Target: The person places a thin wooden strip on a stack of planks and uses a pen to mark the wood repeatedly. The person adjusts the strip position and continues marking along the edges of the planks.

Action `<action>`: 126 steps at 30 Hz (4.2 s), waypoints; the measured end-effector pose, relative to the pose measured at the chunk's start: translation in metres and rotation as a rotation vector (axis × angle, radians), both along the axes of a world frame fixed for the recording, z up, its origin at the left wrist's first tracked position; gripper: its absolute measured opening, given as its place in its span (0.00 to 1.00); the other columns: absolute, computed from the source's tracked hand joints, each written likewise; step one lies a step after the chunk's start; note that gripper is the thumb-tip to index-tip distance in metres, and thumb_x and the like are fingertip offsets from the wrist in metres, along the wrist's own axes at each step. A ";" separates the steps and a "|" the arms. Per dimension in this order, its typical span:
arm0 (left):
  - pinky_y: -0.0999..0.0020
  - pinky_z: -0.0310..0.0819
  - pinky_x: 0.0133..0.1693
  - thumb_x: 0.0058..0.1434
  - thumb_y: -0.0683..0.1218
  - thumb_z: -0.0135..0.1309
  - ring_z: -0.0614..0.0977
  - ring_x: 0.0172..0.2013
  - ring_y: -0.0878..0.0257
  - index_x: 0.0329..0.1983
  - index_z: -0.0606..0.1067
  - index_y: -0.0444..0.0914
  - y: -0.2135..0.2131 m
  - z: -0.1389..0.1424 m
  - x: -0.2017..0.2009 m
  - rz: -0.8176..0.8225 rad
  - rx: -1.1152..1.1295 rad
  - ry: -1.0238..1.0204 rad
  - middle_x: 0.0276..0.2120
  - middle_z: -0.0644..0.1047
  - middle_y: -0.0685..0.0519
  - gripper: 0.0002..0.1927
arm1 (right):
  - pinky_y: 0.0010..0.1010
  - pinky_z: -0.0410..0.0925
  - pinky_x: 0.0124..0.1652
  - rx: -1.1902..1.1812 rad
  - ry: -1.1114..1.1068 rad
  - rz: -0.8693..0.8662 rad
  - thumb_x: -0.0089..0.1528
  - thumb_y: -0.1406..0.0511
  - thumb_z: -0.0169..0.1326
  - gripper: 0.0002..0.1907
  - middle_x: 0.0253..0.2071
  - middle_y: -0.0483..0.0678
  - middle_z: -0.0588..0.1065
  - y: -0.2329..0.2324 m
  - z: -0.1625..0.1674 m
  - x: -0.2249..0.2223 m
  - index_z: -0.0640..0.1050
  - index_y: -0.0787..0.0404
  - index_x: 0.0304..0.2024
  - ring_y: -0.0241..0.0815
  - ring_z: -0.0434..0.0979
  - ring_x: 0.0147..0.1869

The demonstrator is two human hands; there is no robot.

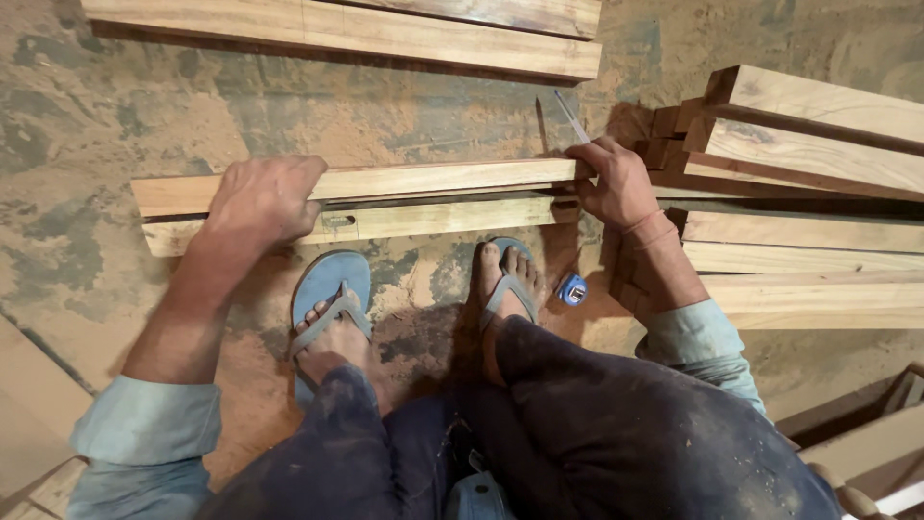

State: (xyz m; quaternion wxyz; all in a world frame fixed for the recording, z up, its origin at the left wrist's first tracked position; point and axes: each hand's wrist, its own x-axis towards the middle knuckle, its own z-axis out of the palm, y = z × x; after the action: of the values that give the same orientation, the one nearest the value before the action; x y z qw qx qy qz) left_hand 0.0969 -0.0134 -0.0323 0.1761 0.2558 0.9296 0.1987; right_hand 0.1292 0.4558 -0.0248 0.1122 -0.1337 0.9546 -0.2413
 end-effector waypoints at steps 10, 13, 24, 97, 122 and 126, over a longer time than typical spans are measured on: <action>0.50 0.79 0.40 0.63 0.67 0.49 0.83 0.38 0.52 0.53 0.75 0.37 0.023 0.017 -0.017 -0.040 -0.230 -0.317 0.41 0.80 0.44 0.32 | 0.40 0.73 0.44 -0.112 0.037 -0.088 0.54 0.75 0.59 0.21 0.43 0.57 0.77 0.001 -0.008 0.009 0.77 0.65 0.51 0.57 0.79 0.45; 0.49 0.76 0.49 0.71 0.67 0.37 0.82 0.42 0.54 0.54 0.75 0.40 0.048 0.026 -0.022 -0.075 -0.293 -0.447 0.42 0.80 0.46 0.30 | 0.40 0.73 0.46 -0.124 0.071 -0.052 0.54 0.75 0.60 0.21 0.44 0.57 0.77 0.001 -0.008 0.008 0.77 0.64 0.51 0.57 0.79 0.47; 0.47 0.75 0.51 0.70 0.67 0.35 0.80 0.41 0.56 0.59 0.72 0.45 0.076 0.024 -0.040 -0.099 -0.340 -0.661 0.38 0.80 0.48 0.29 | 0.36 0.72 0.42 -0.149 0.027 -0.144 0.56 0.72 0.66 0.18 0.41 0.54 0.77 -0.002 -0.010 0.011 0.78 0.63 0.48 0.51 0.79 0.43; 0.43 0.69 0.58 0.72 0.57 0.36 0.76 0.58 0.46 0.70 0.66 0.51 0.082 0.020 -0.049 -0.190 -0.134 -0.616 0.59 0.76 0.46 0.24 | 0.40 0.73 0.46 -0.043 -0.100 -0.066 0.52 0.76 0.60 0.22 0.42 0.56 0.74 -0.004 -0.004 -0.002 0.78 0.64 0.50 0.55 0.77 0.45; 0.44 0.67 0.61 0.73 0.57 0.33 0.74 0.62 0.48 0.73 0.62 0.54 0.094 0.032 -0.049 -0.162 -0.256 -0.676 0.63 0.73 0.49 0.26 | 0.34 0.75 0.49 -0.359 -0.357 -0.239 0.73 0.61 0.49 0.19 0.49 0.56 0.81 -0.003 0.044 0.059 0.72 0.69 0.60 0.46 0.84 0.52; 0.44 0.66 0.61 0.73 0.57 0.33 0.74 0.61 0.48 0.73 0.61 0.53 0.093 0.029 -0.048 -0.170 -0.233 -0.664 0.63 0.72 0.49 0.26 | 0.34 0.75 0.45 -0.145 -0.314 -0.359 0.73 0.61 0.49 0.17 0.45 0.58 0.81 0.013 0.052 0.059 0.75 0.67 0.57 0.46 0.82 0.45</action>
State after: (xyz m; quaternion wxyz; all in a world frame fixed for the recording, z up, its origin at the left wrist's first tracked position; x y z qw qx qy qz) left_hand 0.0487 0.0798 -0.0033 0.5125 0.2319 0.8134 0.1482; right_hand 0.1883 0.4690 0.0269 0.2047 0.0696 0.9141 -0.3429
